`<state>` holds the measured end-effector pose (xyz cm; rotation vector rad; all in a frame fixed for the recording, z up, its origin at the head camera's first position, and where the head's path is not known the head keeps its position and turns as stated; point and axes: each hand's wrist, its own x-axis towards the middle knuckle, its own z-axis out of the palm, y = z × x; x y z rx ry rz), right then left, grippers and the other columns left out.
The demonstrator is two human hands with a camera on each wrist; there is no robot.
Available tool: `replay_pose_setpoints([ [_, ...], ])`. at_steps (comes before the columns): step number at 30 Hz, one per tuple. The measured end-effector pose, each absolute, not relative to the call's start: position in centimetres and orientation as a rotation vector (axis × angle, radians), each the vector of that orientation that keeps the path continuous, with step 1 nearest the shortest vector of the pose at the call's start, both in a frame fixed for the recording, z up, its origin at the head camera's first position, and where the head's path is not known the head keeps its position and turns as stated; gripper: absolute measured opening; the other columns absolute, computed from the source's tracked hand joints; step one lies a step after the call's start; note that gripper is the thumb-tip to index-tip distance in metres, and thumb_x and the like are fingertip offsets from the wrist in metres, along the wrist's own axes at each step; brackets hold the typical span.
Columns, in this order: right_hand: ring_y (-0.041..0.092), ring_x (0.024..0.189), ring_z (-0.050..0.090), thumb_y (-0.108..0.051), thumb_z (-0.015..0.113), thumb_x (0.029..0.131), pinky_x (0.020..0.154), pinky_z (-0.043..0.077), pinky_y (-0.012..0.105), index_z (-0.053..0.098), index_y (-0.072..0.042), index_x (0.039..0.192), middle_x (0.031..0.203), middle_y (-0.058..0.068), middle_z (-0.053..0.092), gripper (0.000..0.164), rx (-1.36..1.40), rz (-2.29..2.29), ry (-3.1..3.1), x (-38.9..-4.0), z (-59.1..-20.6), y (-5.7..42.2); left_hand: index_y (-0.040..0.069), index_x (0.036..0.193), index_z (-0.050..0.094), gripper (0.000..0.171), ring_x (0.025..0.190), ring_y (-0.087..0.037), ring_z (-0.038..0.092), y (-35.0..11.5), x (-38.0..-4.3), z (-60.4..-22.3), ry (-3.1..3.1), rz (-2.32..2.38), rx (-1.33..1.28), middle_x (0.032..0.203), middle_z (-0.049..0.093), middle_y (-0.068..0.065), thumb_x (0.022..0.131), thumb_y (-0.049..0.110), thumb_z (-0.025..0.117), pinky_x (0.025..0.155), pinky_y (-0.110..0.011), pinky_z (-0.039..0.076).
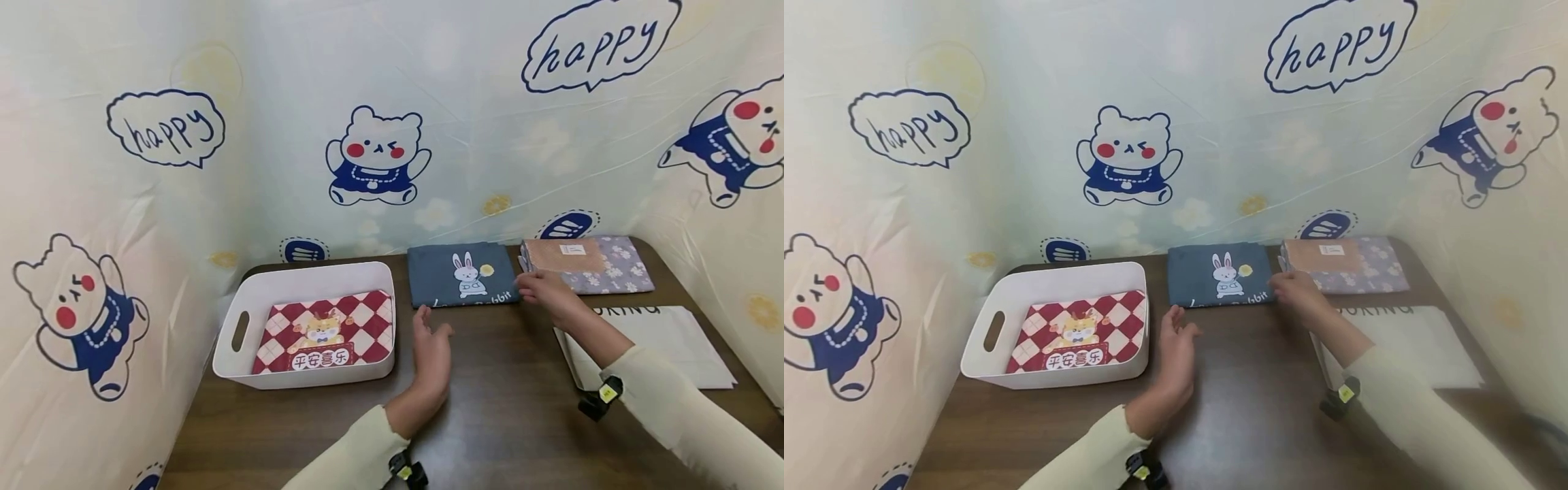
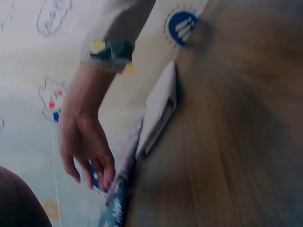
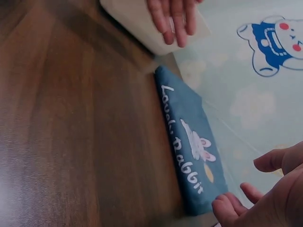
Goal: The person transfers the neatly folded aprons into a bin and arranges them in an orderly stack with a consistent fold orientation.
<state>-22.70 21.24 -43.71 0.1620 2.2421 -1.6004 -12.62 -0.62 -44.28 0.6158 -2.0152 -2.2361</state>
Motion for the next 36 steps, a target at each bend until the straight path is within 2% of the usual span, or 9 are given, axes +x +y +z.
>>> replay_pose_setpoints([
  [4, 0.036, 0.136, 0.049, -0.024, 0.042, 0.109, 0.110, 0.049, 0.033, 0.038, 0.014, 0.145, 0.151, 0.031, 0.041, 0.053, 0.207, -1.601, 2.268, -23.3, -44.4, 21.5, -0.003, 0.155, 0.033, 0.076, 0.150, -0.037, 0.032, -0.2, -14.7, -45.7, -1.888, -2.174, 0.733, 0.162, 0.037, -0.021, 0.081, -0.001, 0.051, 0.123, -0.053, 0.028],
  [10, 0.038, 0.140, 0.043, -0.023, 0.042, 0.108, 0.119, 0.039, 0.047, 0.034, 0.013, 0.149, 0.156, 0.030, 0.037, 0.055, 0.269, -1.613, 2.234, -24.4, -45.7, 21.6, -0.002, 0.160, 0.022, 0.084, 0.155, -0.032, 0.024, -0.3, -17.5, -46.8, -1.783, -2.179, 0.832, 0.167, 0.025, -0.021, 0.082, 0.002, 0.052, 0.128, -0.049, 0.020],
  [14, 0.038, 0.140, 0.043, -0.023, 0.042, 0.108, 0.119, 0.039, 0.048, 0.034, 0.012, 0.149, 0.157, 0.030, 0.035, 0.054, 0.304, -1.604, 2.218, -24.6, -46.3, 21.5, -0.001, 0.162, 0.014, 0.088, 0.157, -0.032, 0.018, -0.5, -18.3, -47.0, -1.673, -2.298, 0.905, 0.170, 0.016, -0.020, 0.082, 0.003, 0.051, 0.129, -0.048, 0.017],
  [20, 0.038, 0.144, 0.039, -0.023, 0.040, 0.108, 0.119, 0.040, 0.047, 0.036, 0.012, 0.149, 0.160, 0.029, 0.033, 0.054, 0.344, -1.566, 2.203, -24.8, -46.6, 21.3, 0.001, 0.163, 0.012, 0.088, 0.158, -0.032, 0.016, -0.7, -18.8, -47.1, -1.678, -2.326, 0.958, 0.171, 0.013, -0.019, 0.084, 0.006, 0.052, 0.129, -0.049, 0.017],
  [25, 0.039, 0.143, 0.038, -0.024, 0.042, 0.108, 0.119, 0.039, 0.048, 0.037, 0.013, 0.148, 0.159, 0.030, 0.033, 0.055, 0.320, -1.520, 2.219, -24.4, -46.6, 21.3, -0.003, 0.158, 0.029, 0.086, 0.155, -0.039, 0.019, -0.9, -18.5, -47.3, -1.847, -2.154, 1.082, 0.165, 0.025, -0.024, 0.078, 0.009, 0.058, 0.127, -0.050, 0.018],
  [30, 0.036, 0.128, 0.046, -0.023, 0.048, 0.105, 0.112, 0.046, 0.048, 0.042, 0.014, 0.142, 0.145, 0.028, 0.042, 0.053, 0.281, -1.431, 2.271, -22.8, -46.6, 21.7, -0.002, 0.151, 0.045, 0.083, 0.151, -0.044, 0.019, -1.3, -17.2, -47.9, -1.970, -2.035, 1.195, 0.158, 0.034, -0.028, 0.071, 0.011, 0.063, 0.126, -0.053, 0.017],
  [32, 0.032, 0.120, 0.049, -0.023, 0.050, 0.104, 0.102, 0.052, 0.042, 0.047, 0.013, 0.139, 0.138, 0.025, 0.047, 0.051, 0.268, -1.384, 2.309, -22.1, -46.6, 22.0, -0.001, 0.138, 0.059, 0.071, 0.144, -0.045, 0.028, -1.2, -16.8, -48.6, -2.016, -1.986, 1.217, 0.150, 0.044, -0.028, 0.069, 0.012, 0.064, 0.122, -0.053, 0.024],
  [34, 0.030, 0.113, 0.051, -0.024, 0.052, 0.103, 0.092, 0.053, 0.036, 0.050, 0.013, 0.136, 0.131, 0.024, 0.051, 0.049, 0.262, -1.336, 2.342, -21.6, -46.6, 22.3, 0.000, 0.116, 0.069, 0.051, 0.137, -0.044, 0.033, -1.2, -16.5, -49.0, -2.040, -1.962, 1.234, 0.142, 0.050, -0.027, 0.067, 0.014, 0.065, 0.118, -0.054, 0.029],
  [36, 0.026, 0.105, 0.053, -0.025, 0.054, 0.102, 0.082, 0.051, 0.030, 0.055, 0.012, 0.130, 0.121, 0.019, 0.056, 0.046, 0.252, -1.296, 2.380, -21.3, -46.5, 22.6, 0.001, 0.098, 0.068, 0.036, 0.133, -0.044, 0.035, -1.2, -16.3, -48.9, -2.071, -1.935, 1.252, 0.136, 0.051, -0.026, 0.065, 0.016, 0.066, 0.115, -0.056, 0.031],
])
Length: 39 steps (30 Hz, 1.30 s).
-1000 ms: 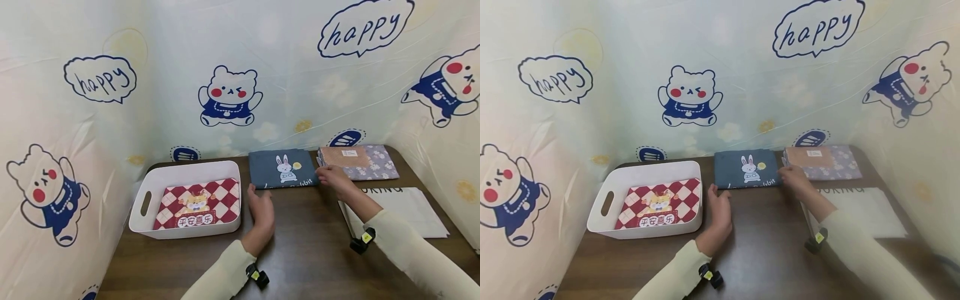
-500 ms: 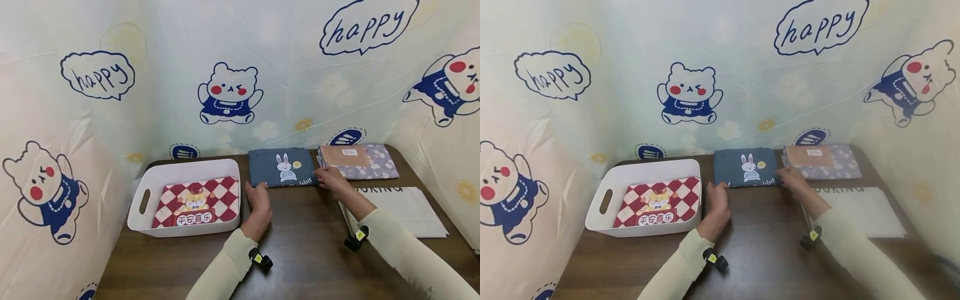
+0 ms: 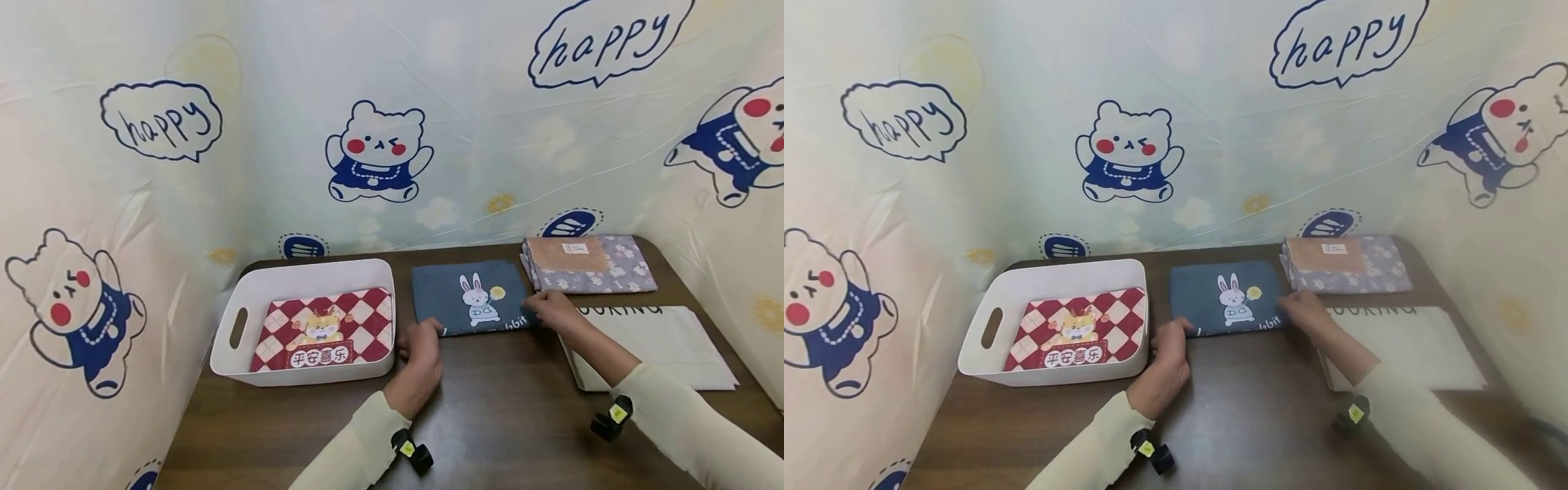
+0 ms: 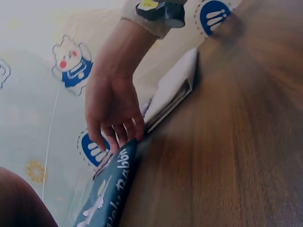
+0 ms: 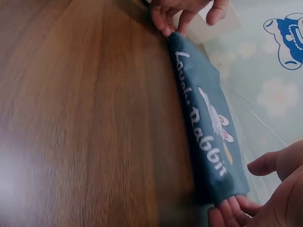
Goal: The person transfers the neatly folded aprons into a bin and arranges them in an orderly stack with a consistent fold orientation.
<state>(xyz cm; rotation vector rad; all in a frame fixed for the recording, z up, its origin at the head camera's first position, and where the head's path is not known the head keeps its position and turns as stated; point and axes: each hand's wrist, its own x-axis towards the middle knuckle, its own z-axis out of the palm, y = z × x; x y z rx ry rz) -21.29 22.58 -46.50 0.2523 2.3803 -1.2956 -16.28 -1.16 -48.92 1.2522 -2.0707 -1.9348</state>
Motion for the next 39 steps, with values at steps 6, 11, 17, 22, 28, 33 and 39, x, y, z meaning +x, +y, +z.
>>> replay_pose_setpoints([
  [6, 0.021, 0.088, 0.052, -0.023, 0.055, 0.100, 0.074, 0.046, 0.031, 0.062, 0.010, 0.113, 0.091, 0.006, 0.055, 0.036, 0.219, -1.250, 2.441, -21.5, -46.2, 23.2, -0.009, 0.133, 0.055, 0.071, 0.144, -0.046, 0.024, -0.6, -16.2, -46.7, -2.134, -1.954, 1.169, 0.149, 0.039, -0.029, 0.067, 0.017, 0.066, 0.121, -0.059, 0.021],
  [11, 0.027, 0.107, 0.055, -0.025, 0.052, 0.102, 0.087, 0.052, 0.036, 0.056, 0.012, 0.126, 0.119, 0.017, 0.056, 0.044, 0.238, -1.267, 2.361, -22.1, -46.3, 22.7, -0.006, 0.149, 0.043, 0.082, 0.146, -0.047, 0.020, -0.7, -16.5, -45.9, -2.195, -1.905, 1.192, 0.153, 0.035, -0.030, 0.072, 0.017, 0.063, 0.123, -0.061, 0.015],
  [17, 0.034, 0.123, 0.046, -0.029, 0.048, 0.103, 0.109, 0.046, 0.050, 0.043, 0.017, 0.142, 0.141, 0.028, 0.043, 0.060, 0.344, -1.215, 2.300, -22.8, -46.8, 21.8, -0.005, 0.108, 0.067, 0.045, 0.129, -0.053, 0.033, -1.3, -16.5, -46.7, -2.220, -1.818, 1.237, 0.131, 0.049, -0.033, 0.069, 0.017, 0.062, 0.113, -0.060, 0.026],
  [22, 0.040, 0.132, 0.043, -0.030, 0.045, 0.104, 0.116, 0.037, 0.055, 0.039, 0.018, 0.145, 0.151, 0.034, 0.038, 0.064, 0.312, -1.143, 2.346, -22.8, -46.7, 21.4, 0.003, 0.070, 0.061, 0.013, 0.120, -0.053, 0.041, -1.4, -15.9, -47.0, -2.235, -1.795, 1.215, 0.115, 0.057, -0.031, 0.064, 0.014, 0.063, 0.109, -0.059, 0.032],
  [28, 0.040, 0.129, 0.043, -0.029, 0.041, 0.108, 0.110, 0.040, 0.052, 0.033, 0.020, 0.147, 0.148, 0.035, 0.038, 0.063, 0.267, -1.195, 2.346, -22.3, -46.0, 21.7, 0.004, 0.070, 0.059, 0.005, 0.093, -0.033, 0.047, -1.6, -15.5, -46.7, -2.113, -1.989, 1.072, 0.085, 0.053, -0.012, 0.067, 0.008, 0.059, 0.084, -0.040, 0.045],
  [33, 0.023, 0.111, 0.053, -0.023, 0.043, 0.107, 0.092, 0.048, 0.031, 0.027, 0.021, 0.148, 0.144, 0.031, 0.038, 0.063, 0.280, -1.349, 2.234, -22.0, -45.8, 22.5, 0.001, 0.076, 0.059, 0.002, 0.085, -0.021, 0.041, -2.1, -15.6, -46.9, -1.957, -2.179, 0.984, 0.083, 0.046, -0.003, 0.077, 0.002, 0.058, 0.073, -0.029, 0.040],
  [39, 0.000, 0.073, 0.061, -0.015, 0.055, 0.099, 0.069, 0.055, 0.019, 0.039, 0.014, 0.137, 0.105, 0.003, 0.059, 0.050, 0.370, -1.635, 2.032, -21.7, -46.1, 23.2, 0.009, 0.074, 0.049, 0.015, 0.093, -0.022, 0.041, -2.4, -15.9, -47.0, -1.855, -2.305, 1.000, 0.095, 0.048, -0.005, 0.076, -0.002, 0.059, 0.082, -0.031, 0.041],
])
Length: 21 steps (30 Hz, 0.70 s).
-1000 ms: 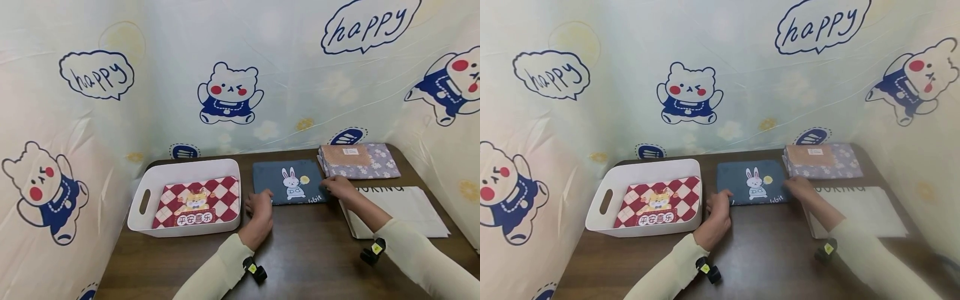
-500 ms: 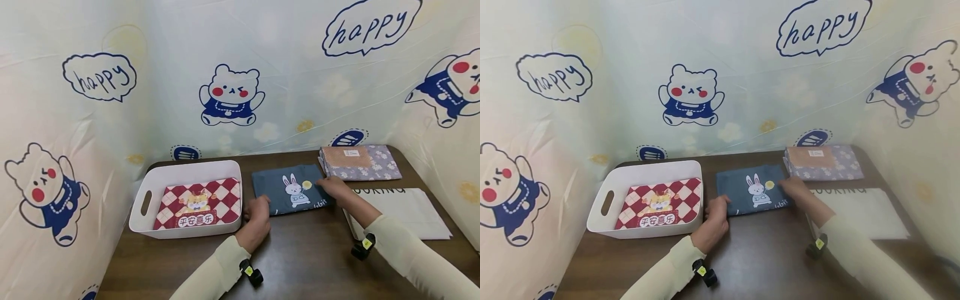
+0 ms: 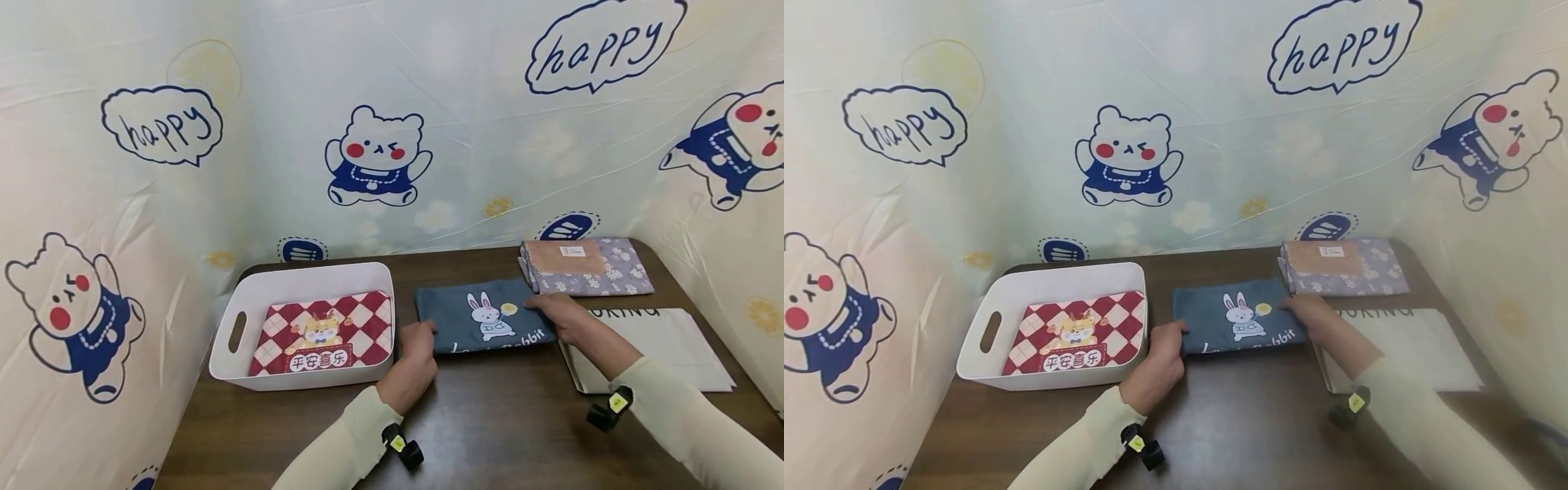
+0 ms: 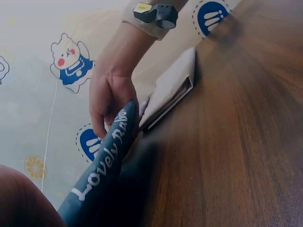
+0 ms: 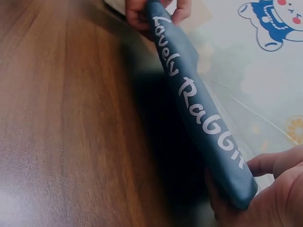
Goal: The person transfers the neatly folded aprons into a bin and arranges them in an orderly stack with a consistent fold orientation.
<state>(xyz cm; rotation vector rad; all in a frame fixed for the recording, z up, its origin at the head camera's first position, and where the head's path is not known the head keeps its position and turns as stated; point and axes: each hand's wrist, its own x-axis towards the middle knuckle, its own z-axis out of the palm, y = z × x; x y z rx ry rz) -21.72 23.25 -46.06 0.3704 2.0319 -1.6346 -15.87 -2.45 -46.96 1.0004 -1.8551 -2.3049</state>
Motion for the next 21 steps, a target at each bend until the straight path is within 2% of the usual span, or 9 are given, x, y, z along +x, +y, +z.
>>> replay_pose_setpoints([
  [3, -0.001, 0.073, 0.064, -0.014, 0.057, 0.098, 0.069, 0.057, 0.019, 0.040, 0.009, 0.135, 0.091, -0.008, 0.061, 0.046, 0.389, -1.709, 1.953, -21.6, -45.9, 23.7, 0.008, 0.077, 0.050, 0.014, 0.107, -0.025, 0.043, -2.5, -15.7, -46.6, -1.840, -2.374, 1.034, 0.114, 0.052, -0.008, 0.075, -0.001, 0.061, 0.095, -0.036, 0.042],
  [6, -0.001, 0.076, 0.066, -0.013, 0.058, 0.098, 0.072, 0.058, 0.019, 0.036, 0.008, 0.139, 0.091, -0.010, 0.061, 0.051, 0.402, -1.746, 1.894, -21.6, -45.5, 24.2, 0.003, 0.085, 0.054, 0.010, 0.120, -0.026, 0.041, -2.6, -15.4, -46.2, -1.848, -2.440, 1.045, 0.132, 0.050, -0.011, 0.078, 0.001, 0.062, 0.109, -0.042, 0.038],
  [7, 0.000, 0.076, 0.067, -0.012, 0.059, 0.098, 0.073, 0.059, 0.020, 0.034, 0.008, 0.140, 0.091, -0.009, 0.062, 0.053, 0.407, -1.760, 1.877, -21.6, -45.4, 24.3, 0.000, 0.093, 0.058, 0.015, 0.124, -0.027, 0.039, -2.6, -15.3, -46.0, -1.856, -2.459, 1.035, 0.138, 0.049, -0.012, 0.079, 0.000, 0.061, 0.113, -0.044, 0.036],
  [9, 0.000, 0.078, 0.067, -0.010, 0.059, 0.097, 0.074, 0.059, 0.020, 0.029, 0.010, 0.145, 0.097, -0.008, 0.061, 0.059, 0.405, -1.779, 1.852, -21.5, -45.1, 24.4, -0.005, 0.117, 0.060, 0.037, 0.130, -0.030, 0.037, -2.7, -14.9, -45.5, -1.894, -2.489, 1.008, 0.150, 0.044, -0.017, 0.081, 0.000, 0.059, 0.117, -0.048, 0.032],
  [12, 0.000, 0.080, 0.066, -0.009, 0.057, 0.097, 0.075, 0.059, 0.021, 0.025, 0.010, 0.147, 0.102, -0.007, 0.059, 0.063, 0.375, -1.783, 1.829, -21.3, -44.8, 24.7, -0.009, 0.144, 0.046, 0.063, 0.131, -0.033, 0.036, -2.6, -14.4, -44.9, -1.951, -2.525, 0.947, 0.158, 0.037, -0.024, 0.082, -0.001, 0.056, 0.117, -0.049, 0.031],
  [14, 0.001, 0.081, 0.066, -0.010, 0.056, 0.098, 0.075, 0.059, 0.022, 0.027, 0.009, 0.146, 0.100, -0.007, 0.061, 0.059, 0.365, -1.786, 1.812, -21.1, -44.5, 24.8, -0.011, 0.142, 0.046, 0.061, 0.126, -0.034, 0.040, -2.6, -14.1, -44.3, -1.991, -2.536, 0.903, 0.154, 0.038, -0.026, 0.083, 0.000, 0.055, 0.113, -0.048, 0.035],
  [17, 0.001, 0.082, 0.067, -0.011, 0.056, 0.099, 0.076, 0.059, 0.022, 0.028, 0.008, 0.144, 0.098, -0.009, 0.062, 0.056, 0.345, -1.790, 1.796, -20.9, -44.1, 25.0, -0.011, 0.129, 0.055, 0.046, 0.116, -0.032, 0.046, -2.5, -13.8, -43.7, -2.027, -2.532, 0.877, 0.141, 0.048, -0.023, 0.086, 0.003, 0.056, 0.104, -0.044, 0.040],
  [19, 0.001, 0.084, 0.066, -0.012, 0.055, 0.100, 0.078, 0.059, 0.023, 0.023, 0.009, 0.150, 0.103, -0.007, 0.062, 0.063, 0.344, -1.777, 1.791, -20.8, -43.7, 25.2, -0.010, 0.127, 0.057, 0.042, 0.114, -0.032, 0.047, -2.6, -13.7, -43.5, -2.049, -2.532, 0.867, 0.138, 0.050, -0.022, 0.088, 0.006, 0.056, 0.103, -0.044, 0.042],
  [21, 0.000, 0.087, 0.066, -0.014, 0.055, 0.102, 0.080, 0.059, 0.022, 0.015, 0.010, 0.155, 0.110, -0.004, 0.059, 0.071, 0.341, -1.760, 1.793, -20.8, -43.5, 25.3, -0.010, 0.132, 0.055, 0.044, 0.118, -0.032, 0.047, -2.7, -13.7, -43.3, -2.068, -2.540, 0.874, 0.141, 0.048, -0.022, 0.091, 0.009, 0.056, 0.107, -0.046, 0.041],
])
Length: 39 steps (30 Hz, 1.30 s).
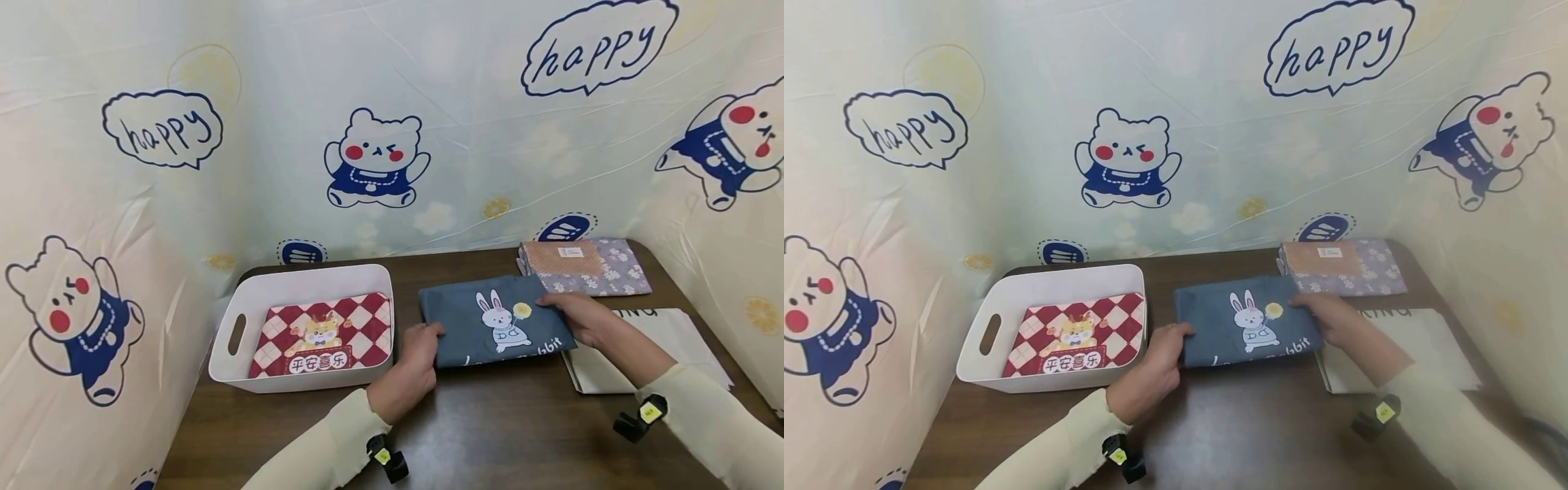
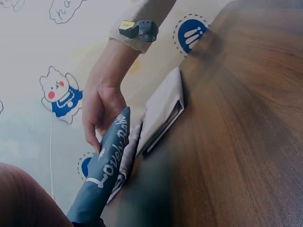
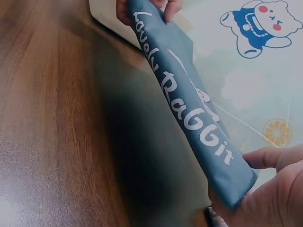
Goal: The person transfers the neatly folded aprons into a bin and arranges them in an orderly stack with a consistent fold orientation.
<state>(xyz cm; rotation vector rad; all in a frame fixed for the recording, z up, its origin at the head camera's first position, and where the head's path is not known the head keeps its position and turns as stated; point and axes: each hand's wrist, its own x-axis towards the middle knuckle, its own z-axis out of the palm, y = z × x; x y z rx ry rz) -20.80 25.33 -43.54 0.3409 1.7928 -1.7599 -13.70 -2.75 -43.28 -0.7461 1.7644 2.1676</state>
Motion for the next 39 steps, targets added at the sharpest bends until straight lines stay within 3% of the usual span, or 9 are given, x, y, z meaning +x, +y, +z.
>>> replay_pose_setpoints([
  [5, -0.002, 0.090, 0.064, -0.017, 0.054, 0.102, 0.084, 0.058, 0.022, 0.001, 0.011, 0.158, 0.129, 0.006, 0.048, 0.081, 0.324, -1.725, 1.796, -20.7, -43.2, 25.7, -0.011, 0.148, 0.040, 0.059, 0.133, -0.036, 0.041, -3.1, -13.7, -42.9, 1.741, 2.158, -0.717, 0.155, 0.037, -0.026, 0.094, 0.008, 0.053, 0.120, -0.051, 0.033],
  [10, -0.003, 0.095, 0.059, -0.021, 0.051, 0.104, 0.087, 0.056, 0.022, -0.003, 0.011, 0.158, 0.151, 0.020, 0.033, 0.083, 0.292, -1.671, 1.836, -20.4, -42.5, 26.1, -0.009, 0.149, 0.038, 0.060, 0.124, -0.035, 0.048, -3.1, -13.6, -42.2, 1.716, 2.157, -0.695, 0.149, 0.042, -0.027, 0.093, 0.007, 0.053, 0.110, -0.050, 0.042],
  [13, -0.001, 0.100, 0.057, -0.025, 0.049, 0.105, 0.089, 0.055, 0.022, -0.002, 0.010, 0.159, 0.154, 0.021, 0.032, 0.082, 0.268, -1.618, 1.870, -20.3, -42.1, 26.5, -0.008, 0.146, 0.042, 0.056, 0.116, -0.033, 0.053, -3.2, -13.3, -41.7, 1.721, 2.138, -0.672, 0.142, 0.048, -0.025, 0.093, 0.008, 0.054, 0.102, -0.048, 0.047],
  [20, 0.010, 0.110, 0.054, -0.029, 0.048, 0.106, 0.091, 0.054, 0.026, 0.007, 0.010, 0.159, 0.132, 0.005, 0.052, 0.077, 0.232, -1.571, 1.890, -20.1, -41.5, 27.1, -0.007, 0.136, 0.051, 0.047, 0.109, -0.031, 0.057, -3.5, -12.9, -41.1, 1.751, 2.111, -0.614, 0.132, 0.055, -0.022, 0.092, 0.007, 0.055, 0.093, -0.043, 0.050],
  [28, 0.009, 0.098, 0.062, -0.027, 0.051, 0.105, 0.088, 0.056, 0.028, 0.024, 0.010, 0.152, 0.104, -0.008, 0.067, 0.065, 0.221, -1.572, 1.888, -19.6, -40.9, 27.2, -0.007, 0.134, 0.052, 0.043, 0.108, -0.031, 0.056, -4.6, -13.1, -40.3, 1.770, 2.049, -0.577, 0.130, 0.054, -0.022, 0.094, 0.008, 0.056, 0.089, -0.040, 0.048],
  [35, 0.010, 0.098, 0.065, -0.028, 0.054, 0.105, 0.088, 0.059, 0.028, 0.030, 0.006, 0.147, 0.106, -0.004, 0.065, 0.060, 0.222, -1.587, 1.879, -19.6, -40.5, 27.4, -0.003, 0.116, 0.060, 0.025, 0.085, -0.020, 0.058, -6.0, -14.0, -39.2, 1.825, 1.977, -0.555, 0.100, 0.058, -0.008, 0.096, 0.012, 0.059, 0.070, -0.027, 0.051],
  [39, 0.009, 0.094, 0.068, -0.027, 0.056, 0.104, 0.086, 0.060, 0.028, 0.037, 0.003, 0.141, 0.103, -0.005, 0.068, 0.051, 0.198, -1.595, 1.864, -19.6, -40.1, 27.5, -0.004, 0.114, 0.062, 0.023, 0.081, -0.019, 0.060, -7.0, -14.8, -38.5, 1.828, 1.926, -0.508, 0.093, 0.061, -0.007, 0.096, 0.012, 0.061, 0.070, -0.026, 0.056],
])
